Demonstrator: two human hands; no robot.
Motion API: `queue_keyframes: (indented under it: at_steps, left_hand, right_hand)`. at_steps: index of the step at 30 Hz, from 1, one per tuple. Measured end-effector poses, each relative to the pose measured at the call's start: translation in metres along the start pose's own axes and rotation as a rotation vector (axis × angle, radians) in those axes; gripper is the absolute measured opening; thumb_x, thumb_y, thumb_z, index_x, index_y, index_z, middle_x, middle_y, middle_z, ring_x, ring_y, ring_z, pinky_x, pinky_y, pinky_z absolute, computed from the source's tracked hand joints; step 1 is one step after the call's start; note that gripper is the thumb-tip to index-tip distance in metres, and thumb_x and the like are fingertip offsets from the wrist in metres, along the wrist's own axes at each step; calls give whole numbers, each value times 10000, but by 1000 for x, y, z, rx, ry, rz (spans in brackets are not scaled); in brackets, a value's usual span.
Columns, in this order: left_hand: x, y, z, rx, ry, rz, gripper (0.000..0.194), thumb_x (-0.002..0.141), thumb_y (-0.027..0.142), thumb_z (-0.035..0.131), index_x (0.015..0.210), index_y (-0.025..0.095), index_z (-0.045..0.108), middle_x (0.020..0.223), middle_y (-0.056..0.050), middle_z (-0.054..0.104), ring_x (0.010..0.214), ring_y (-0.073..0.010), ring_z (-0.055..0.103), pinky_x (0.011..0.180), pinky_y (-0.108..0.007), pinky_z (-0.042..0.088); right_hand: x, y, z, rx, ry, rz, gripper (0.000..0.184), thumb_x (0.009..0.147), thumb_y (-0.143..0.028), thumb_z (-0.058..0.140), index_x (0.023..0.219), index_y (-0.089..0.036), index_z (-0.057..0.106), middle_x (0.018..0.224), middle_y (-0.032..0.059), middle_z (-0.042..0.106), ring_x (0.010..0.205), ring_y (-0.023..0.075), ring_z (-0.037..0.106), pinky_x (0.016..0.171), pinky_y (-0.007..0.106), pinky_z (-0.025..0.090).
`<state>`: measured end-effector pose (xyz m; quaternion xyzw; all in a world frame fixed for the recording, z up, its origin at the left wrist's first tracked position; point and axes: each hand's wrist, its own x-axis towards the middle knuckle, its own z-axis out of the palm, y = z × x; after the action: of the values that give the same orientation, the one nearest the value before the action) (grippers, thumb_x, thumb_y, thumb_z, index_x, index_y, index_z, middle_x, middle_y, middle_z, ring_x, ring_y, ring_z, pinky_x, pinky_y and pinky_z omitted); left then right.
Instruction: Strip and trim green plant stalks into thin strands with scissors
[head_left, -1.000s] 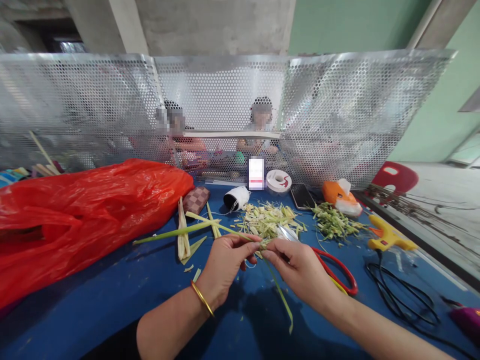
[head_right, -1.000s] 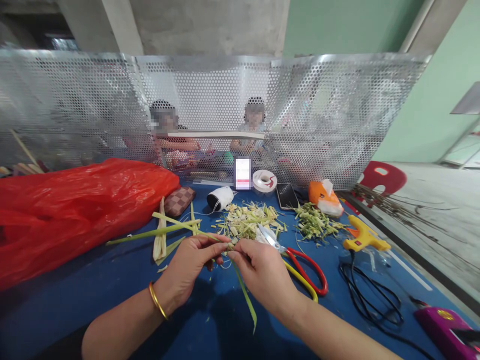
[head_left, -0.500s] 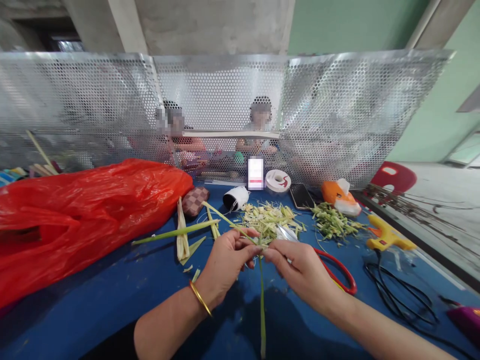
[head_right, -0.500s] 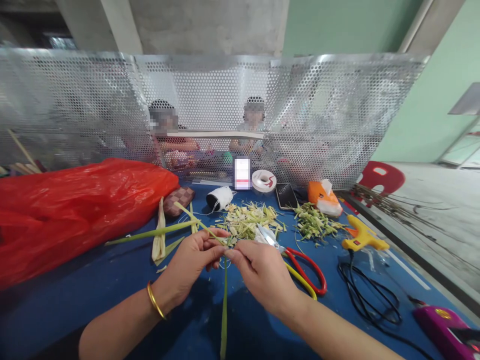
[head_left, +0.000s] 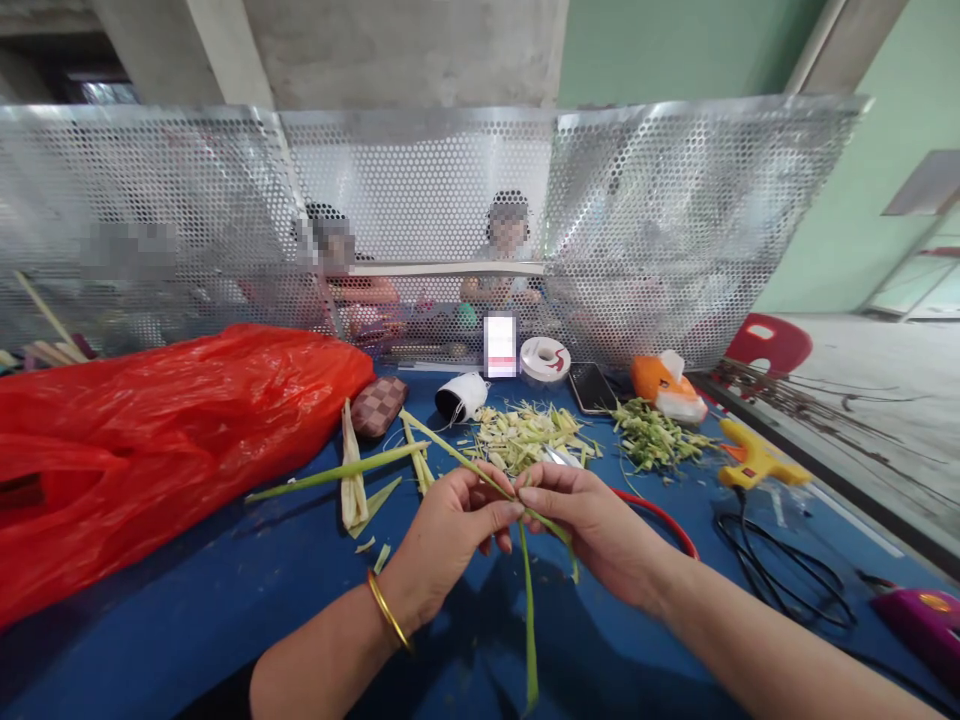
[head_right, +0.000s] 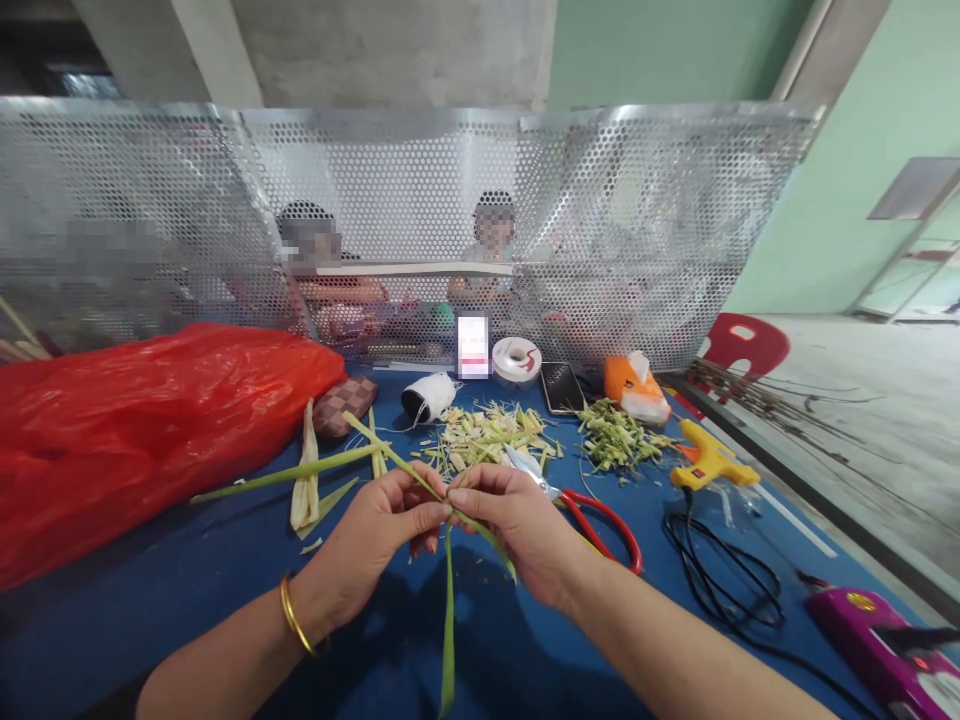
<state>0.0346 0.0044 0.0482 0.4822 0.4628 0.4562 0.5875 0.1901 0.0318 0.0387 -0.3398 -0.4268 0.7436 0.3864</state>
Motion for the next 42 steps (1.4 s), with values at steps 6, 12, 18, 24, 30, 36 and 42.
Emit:
queue_keyframes:
  at_steps: [6,12,18,24,30,36,42]
  left_hand:
    - [-1,-1,3,-57,8,-9,125,688,201,701,741,164,593,605,23,635,492,-73,491,492,-200,362]
    - [-1,-3,4,15,64,-18,110,644,177,724,645,148,617,554,33,575,472,-65,457,468,-194,343]
    - [-3,1,5,67,105,-3,121,625,187,739,637,157,622,560,41,551,488,-70,454,489,-204,357]
    - [-3,1,7,108,99,14,99,646,199,711,670,178,618,587,47,556,504,-79,454,503,-212,373]
    - [-2,1,6,124,53,27,104,659,196,687,735,185,617,587,41,571,499,-86,466,475,-207,380]
    - [-4,1,5,177,119,-38,66,657,190,685,671,164,626,541,38,566,423,-71,447,432,-206,338]
    - [-1,-1,0,-14,125,-107,157,670,241,708,799,159,668,621,9,633,433,-53,448,443,-190,318]
  right_hand:
    - [2,2,0,-16,5,-42,266,654,-333,783,617,-138,606,539,-30,564,527,72,482,540,205,371]
    - [3,9,0,-34,108,10,300,586,-349,812,621,-139,602,515,-22,571,481,82,481,480,213,339]
    - [6,6,-3,-65,82,-29,305,614,-386,798,663,-132,638,569,-10,584,524,88,494,514,219,362]
    - [8,1,-7,-149,112,-63,406,695,-529,694,605,-143,605,553,-15,545,512,86,452,497,226,342]
    - [5,-2,-5,-393,148,-221,286,705,-410,693,610,-162,589,550,-37,524,534,93,448,531,237,368]
    - [7,0,-7,-508,155,-305,219,730,-367,655,645,-173,600,567,-33,541,565,112,492,566,254,410]
    - [7,-5,-8,-405,129,-170,369,751,-520,620,884,-176,598,743,5,630,620,140,584,594,276,442]
